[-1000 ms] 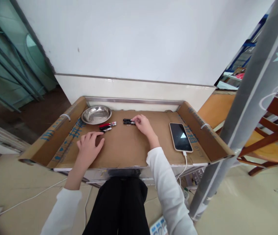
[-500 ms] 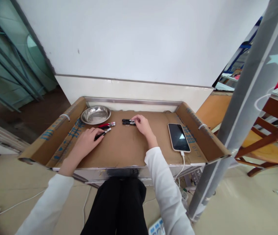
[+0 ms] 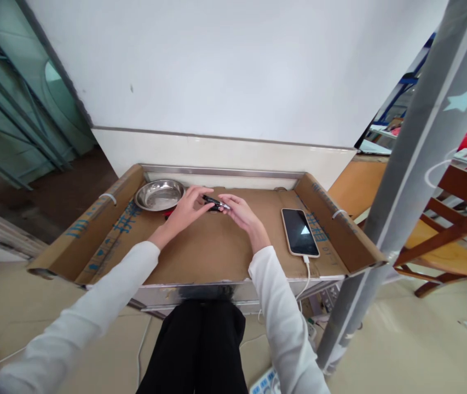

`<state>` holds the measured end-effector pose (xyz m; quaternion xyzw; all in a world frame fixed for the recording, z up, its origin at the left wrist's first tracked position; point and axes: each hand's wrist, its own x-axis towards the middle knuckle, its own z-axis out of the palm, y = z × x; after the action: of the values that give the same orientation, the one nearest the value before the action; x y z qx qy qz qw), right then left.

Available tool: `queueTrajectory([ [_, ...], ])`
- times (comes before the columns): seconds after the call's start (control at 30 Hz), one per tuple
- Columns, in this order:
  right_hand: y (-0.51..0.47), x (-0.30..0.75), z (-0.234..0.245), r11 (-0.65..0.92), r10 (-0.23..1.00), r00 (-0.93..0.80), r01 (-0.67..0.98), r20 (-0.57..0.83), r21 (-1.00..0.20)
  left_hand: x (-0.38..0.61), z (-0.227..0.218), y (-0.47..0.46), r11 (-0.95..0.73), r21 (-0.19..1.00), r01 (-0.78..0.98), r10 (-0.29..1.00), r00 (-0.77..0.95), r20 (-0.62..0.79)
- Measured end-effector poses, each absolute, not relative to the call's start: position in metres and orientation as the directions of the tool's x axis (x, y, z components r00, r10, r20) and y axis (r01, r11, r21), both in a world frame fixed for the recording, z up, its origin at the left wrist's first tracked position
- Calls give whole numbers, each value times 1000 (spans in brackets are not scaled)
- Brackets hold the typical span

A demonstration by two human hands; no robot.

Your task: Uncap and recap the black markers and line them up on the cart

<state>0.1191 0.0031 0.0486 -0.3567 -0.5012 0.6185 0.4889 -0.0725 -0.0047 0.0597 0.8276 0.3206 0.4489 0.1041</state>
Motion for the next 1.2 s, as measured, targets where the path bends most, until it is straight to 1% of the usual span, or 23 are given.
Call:
queueTrajectory([
  [0.07,5,120,47,-106,957,-289,-283,-21,-953,-69,54,1,-790,459,407,592,313,742],
  [0.13,7,120,45,-172,942,-328,-306,-66,-936,-69,48,2,-814,432,389,553,291,781],
  [0.27,7,118,43,-231,924,-366,-315,-107,-921,-72,44,-1,-855,352,381,485,345,804],
  [0.37,7,118,43,-239,923,-368,-318,-113,-917,-73,46,-5,-861,349,370,477,346,808],
  [0.5,7,120,44,-246,926,-359,-346,-114,-905,-75,51,-7,-820,420,388,522,205,828],
  [0.67,8,121,44,-251,936,-328,-381,-124,-890,-81,55,-4,-746,560,359,592,-28,806],
  [0.77,8,122,43,-241,949,-289,-418,-123,-876,-84,54,-1,-718,603,347,622,-69,780],
  [0.83,9,125,43,-197,971,-214,-465,-106,-863,-85,52,-1,-729,574,374,619,0,786],
  [0.9,12,129,44,-113,993,-76,-529,-85,-841,-83,50,-4,-762,508,402,610,180,772],
  [0.97,14,134,46,-11,995,74,-584,-67,-811,-80,46,-7,-786,466,407,611,400,683],
  [1.03,15,137,48,71,985,167,-593,-36,-802,-78,41,-8,-777,470,419,629,543,556],
  [1.1,14,136,50,113,985,173,-550,20,-827,-78,38,-8,-765,456,455,640,614,462],
  [1.17,10,132,52,104,994,69,-474,81,-874,-80,37,-6,-768,416,487,638,643,424],
  [1.2,7,129,53,80,995,-24,-426,100,-901,-81,37,-5,-771,394,500,635,647,422],
])
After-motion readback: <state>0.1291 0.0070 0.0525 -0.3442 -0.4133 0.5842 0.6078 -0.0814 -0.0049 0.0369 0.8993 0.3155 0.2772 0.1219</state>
